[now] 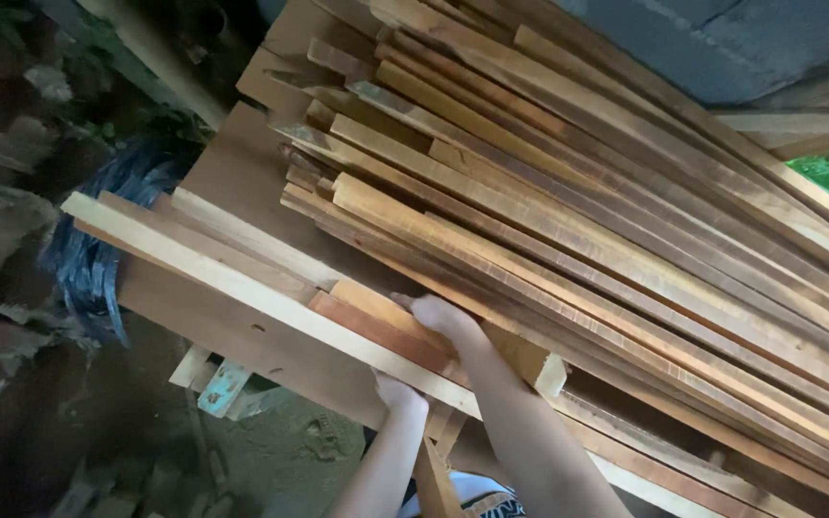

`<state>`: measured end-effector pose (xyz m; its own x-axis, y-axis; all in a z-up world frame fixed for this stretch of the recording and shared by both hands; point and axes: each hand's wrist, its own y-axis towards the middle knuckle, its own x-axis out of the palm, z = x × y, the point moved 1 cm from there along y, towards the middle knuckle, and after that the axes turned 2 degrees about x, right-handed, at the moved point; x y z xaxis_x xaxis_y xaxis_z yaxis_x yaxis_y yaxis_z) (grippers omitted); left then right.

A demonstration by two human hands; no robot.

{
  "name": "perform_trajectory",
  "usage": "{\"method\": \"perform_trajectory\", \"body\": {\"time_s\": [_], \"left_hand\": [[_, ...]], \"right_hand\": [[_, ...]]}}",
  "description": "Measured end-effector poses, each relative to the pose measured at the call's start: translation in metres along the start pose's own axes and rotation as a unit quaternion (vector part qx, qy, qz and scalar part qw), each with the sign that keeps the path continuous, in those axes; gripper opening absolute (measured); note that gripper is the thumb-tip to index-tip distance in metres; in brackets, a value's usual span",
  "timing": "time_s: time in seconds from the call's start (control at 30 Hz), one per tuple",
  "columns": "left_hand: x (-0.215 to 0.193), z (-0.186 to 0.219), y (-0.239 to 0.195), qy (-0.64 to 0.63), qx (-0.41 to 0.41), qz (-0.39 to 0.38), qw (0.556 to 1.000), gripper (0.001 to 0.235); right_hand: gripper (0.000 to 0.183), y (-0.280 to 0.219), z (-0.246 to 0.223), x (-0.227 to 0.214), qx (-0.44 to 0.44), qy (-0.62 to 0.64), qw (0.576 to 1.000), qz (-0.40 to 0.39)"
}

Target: The person arranges several wooden planks on a workbench and then uses a black strap to tie them together. They wrap the strap around the stack and secure it by hand.

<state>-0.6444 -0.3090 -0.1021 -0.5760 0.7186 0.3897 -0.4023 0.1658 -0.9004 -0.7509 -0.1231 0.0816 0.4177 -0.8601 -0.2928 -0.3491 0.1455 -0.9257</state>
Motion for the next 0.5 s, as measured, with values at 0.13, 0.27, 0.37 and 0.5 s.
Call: {"method": "perform_trajectory", "body": {"time_s": [0.13,0.27,0.37,0.5], "left_hand": [[0.009,-0.005,-0.019,0.022,0.022,0.029,0.999,0.081],[0.023,-0.020,-0.029,0.043,0.034,0.049,0.997,0.082],[0.038,-0.020,-0.040,0.053,0.049,0.066,0.995,0.083],[0.059,-0.014,-0.063,0.066,0.069,0.095,0.991,0.084]], "right_hand": [[0.079,0.120,0.068,0.044,-0.052,0.019,0.998,-0.031],[0.079,0.090,0.063,0.032,-0.036,0.076,0.996,-0.031],[0.090,0.053,0.049,0.019,-0.007,0.143,0.989,-0.037],[0.079,0.043,0.044,0.010,-0.028,0.052,0.997,-0.053]]}}
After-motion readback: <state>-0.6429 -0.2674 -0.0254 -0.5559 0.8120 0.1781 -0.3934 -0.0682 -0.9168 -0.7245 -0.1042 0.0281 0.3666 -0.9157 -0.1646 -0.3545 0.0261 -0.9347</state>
